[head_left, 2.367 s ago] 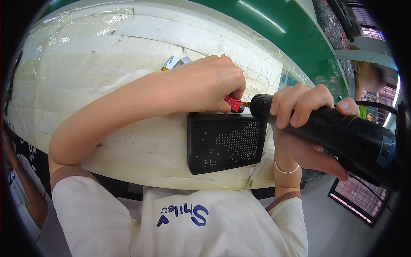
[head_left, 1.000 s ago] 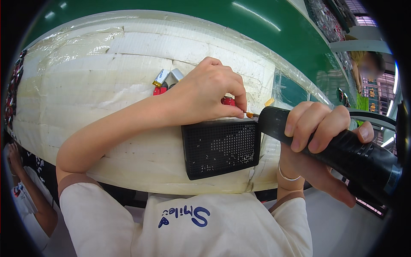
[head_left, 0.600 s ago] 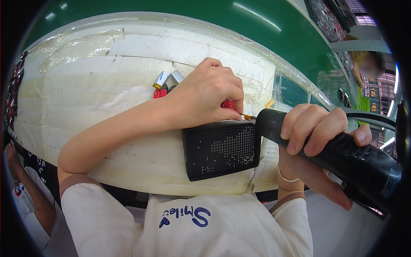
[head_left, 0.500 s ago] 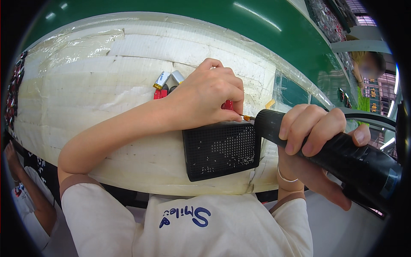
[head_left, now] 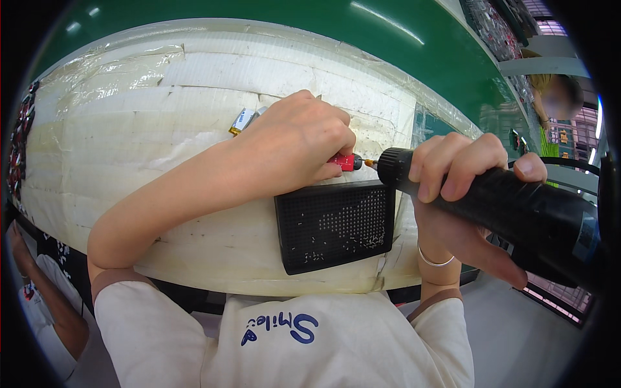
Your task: The recorder is assembling small electronic components, specifically attaching batteries to housings using an electric screwdriver.
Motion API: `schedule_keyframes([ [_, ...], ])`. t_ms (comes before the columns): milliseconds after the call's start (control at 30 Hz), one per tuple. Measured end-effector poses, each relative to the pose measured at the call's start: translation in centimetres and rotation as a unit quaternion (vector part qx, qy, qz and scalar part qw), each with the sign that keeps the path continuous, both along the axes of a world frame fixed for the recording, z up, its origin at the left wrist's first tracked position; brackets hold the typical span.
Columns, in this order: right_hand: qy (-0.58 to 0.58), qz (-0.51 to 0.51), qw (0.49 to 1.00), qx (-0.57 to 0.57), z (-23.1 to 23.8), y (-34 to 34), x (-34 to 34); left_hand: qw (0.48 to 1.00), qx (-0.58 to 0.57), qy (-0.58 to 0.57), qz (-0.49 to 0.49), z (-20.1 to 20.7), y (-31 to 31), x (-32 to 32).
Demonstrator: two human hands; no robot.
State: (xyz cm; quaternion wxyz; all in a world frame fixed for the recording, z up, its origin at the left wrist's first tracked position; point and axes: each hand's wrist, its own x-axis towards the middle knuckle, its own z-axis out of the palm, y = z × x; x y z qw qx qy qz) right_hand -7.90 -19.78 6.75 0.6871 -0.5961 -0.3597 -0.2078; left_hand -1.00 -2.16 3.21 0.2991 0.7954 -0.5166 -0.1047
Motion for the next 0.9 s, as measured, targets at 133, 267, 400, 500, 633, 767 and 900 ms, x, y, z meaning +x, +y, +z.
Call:
schedule_keyframes([
  [133,-0.002,0.014,1.000,-0.016,-0.5,0.1,0.4,1.000,-0.006,0.023,0.014,-0.1,0.0,0.0],
  [267,0.005,0.032,0.999,-0.020,-0.9,0.0,0.7,0.999,-0.010,0.045,0.021,-0.2,0.0,-0.1],
  [400,0.025,0.038,0.999,-0.010,-1.3,0.3,1.1,0.998,-0.018,0.056,0.026,-0.5,0.1,0.0],
  [500,0.015,0.040,0.999,-0.013,-1.0,0.4,0.8,0.998,0.002,0.054,0.026,-0.2,0.0,-0.2],
  [633,0.008,0.047,0.999,-0.013,-0.4,0.5,1.4,0.997,-0.005,0.076,0.032,-0.3,0.0,0.1],
  [767,0.005,0.052,0.999,-0.014,0.2,0.3,1.5,0.998,-0.012,0.063,0.026,-0.2,0.1,0.1],
  [900,-0.003,0.059,0.998,-0.022,1.3,0.0,1.1,0.995,-0.097,0.018,0.016,-0.9,-0.1,0.1],
])
